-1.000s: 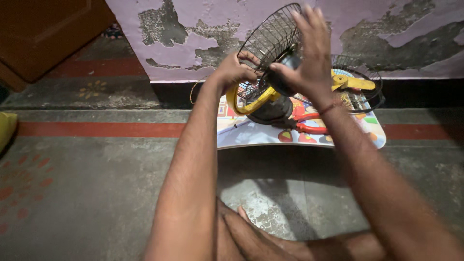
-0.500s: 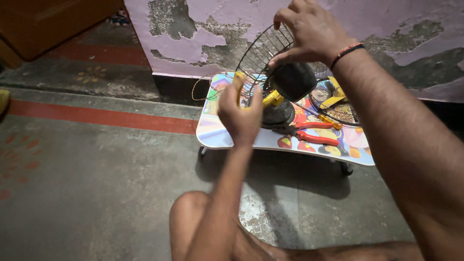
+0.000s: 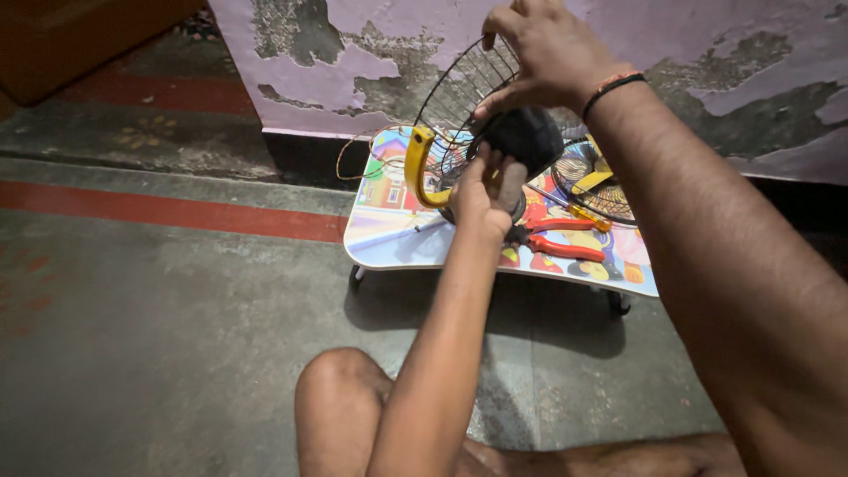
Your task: The person disassembles a yellow electric fan by removing the front grill, fan blades, and rear grill. They use pliers to loosen and remove the central nut securing the fan components.
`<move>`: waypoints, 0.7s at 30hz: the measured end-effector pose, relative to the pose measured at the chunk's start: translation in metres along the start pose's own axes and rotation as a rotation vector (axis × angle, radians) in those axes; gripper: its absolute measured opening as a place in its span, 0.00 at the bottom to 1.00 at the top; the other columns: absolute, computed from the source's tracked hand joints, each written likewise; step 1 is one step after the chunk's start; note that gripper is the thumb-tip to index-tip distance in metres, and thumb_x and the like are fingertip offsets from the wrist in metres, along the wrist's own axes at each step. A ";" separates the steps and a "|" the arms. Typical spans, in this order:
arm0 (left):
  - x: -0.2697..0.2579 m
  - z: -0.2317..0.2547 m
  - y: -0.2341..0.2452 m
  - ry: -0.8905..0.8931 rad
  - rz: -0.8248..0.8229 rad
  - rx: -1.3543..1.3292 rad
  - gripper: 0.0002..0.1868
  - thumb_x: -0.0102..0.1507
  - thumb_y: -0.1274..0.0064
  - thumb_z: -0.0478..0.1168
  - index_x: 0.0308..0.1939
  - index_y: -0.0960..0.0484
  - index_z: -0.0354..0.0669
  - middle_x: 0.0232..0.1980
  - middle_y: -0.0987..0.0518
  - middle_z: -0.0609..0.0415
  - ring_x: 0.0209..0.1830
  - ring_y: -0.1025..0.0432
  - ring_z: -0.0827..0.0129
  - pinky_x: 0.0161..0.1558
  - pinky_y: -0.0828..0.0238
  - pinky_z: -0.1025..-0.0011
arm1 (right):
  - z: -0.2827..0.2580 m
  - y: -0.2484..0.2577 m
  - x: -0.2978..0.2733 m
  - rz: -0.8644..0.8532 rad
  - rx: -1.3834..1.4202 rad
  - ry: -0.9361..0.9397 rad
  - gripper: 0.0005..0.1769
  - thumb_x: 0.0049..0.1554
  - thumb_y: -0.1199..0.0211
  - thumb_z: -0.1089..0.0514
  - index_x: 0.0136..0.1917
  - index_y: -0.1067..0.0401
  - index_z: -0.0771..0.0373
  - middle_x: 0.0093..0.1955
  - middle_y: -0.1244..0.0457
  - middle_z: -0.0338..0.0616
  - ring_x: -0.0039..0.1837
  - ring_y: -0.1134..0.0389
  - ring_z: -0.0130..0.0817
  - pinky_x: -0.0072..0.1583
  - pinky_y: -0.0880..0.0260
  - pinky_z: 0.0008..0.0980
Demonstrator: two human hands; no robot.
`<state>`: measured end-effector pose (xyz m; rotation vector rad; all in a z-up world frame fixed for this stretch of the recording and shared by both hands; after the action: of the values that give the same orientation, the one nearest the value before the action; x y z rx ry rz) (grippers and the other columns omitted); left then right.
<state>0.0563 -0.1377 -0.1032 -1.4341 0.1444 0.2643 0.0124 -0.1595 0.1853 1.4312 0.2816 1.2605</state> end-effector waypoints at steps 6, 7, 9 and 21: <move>0.031 -0.003 -0.001 0.005 -0.013 -0.113 0.08 0.64 0.43 0.34 0.46 0.14 0.38 0.48 0.16 0.49 0.43 0.20 0.58 0.42 0.16 0.62 | -0.001 0.003 -0.002 0.002 0.003 -0.047 0.45 0.40 0.17 0.31 0.61 0.29 0.56 0.62 0.40 0.56 0.67 0.40 0.59 0.62 0.35 0.55; 0.032 -0.004 -0.001 0.015 -0.018 -0.129 0.07 0.64 0.43 0.33 0.45 0.14 0.38 0.48 0.16 0.49 0.44 0.19 0.57 0.42 0.15 0.62 | -0.002 0.002 -0.002 0.001 0.004 -0.047 0.46 0.40 0.17 0.31 0.61 0.29 0.56 0.62 0.40 0.56 0.67 0.40 0.59 0.62 0.35 0.55; 0.030 -0.003 -0.002 0.006 -0.016 -0.120 0.07 0.64 0.44 0.32 0.45 0.15 0.38 0.48 0.16 0.49 0.43 0.19 0.57 0.40 0.15 0.62 | -0.002 0.002 -0.003 0.000 0.002 -0.056 0.46 0.40 0.17 0.31 0.62 0.29 0.56 0.63 0.40 0.55 0.67 0.40 0.59 0.62 0.35 0.55; 0.042 0.000 -0.007 0.046 -0.018 -0.069 0.04 0.64 0.43 0.35 0.41 0.19 0.37 0.40 0.17 0.50 0.36 0.20 0.59 0.35 0.16 0.64 | -0.008 0.003 0.010 -0.006 -0.090 0.002 0.47 0.38 0.18 0.29 0.62 0.26 0.56 0.59 0.36 0.57 0.62 0.36 0.60 0.58 0.32 0.54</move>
<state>0.0981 -0.1344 -0.1073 -1.5095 0.1613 0.2231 0.0084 -0.1483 0.1916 1.3512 0.2274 1.2547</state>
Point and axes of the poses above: each hand's wrist, its own x-axis towards the middle knuckle, its own y-axis out of the back of the hand, z = x × y, the point moved 10 cm from there along x, towards the middle knuckle
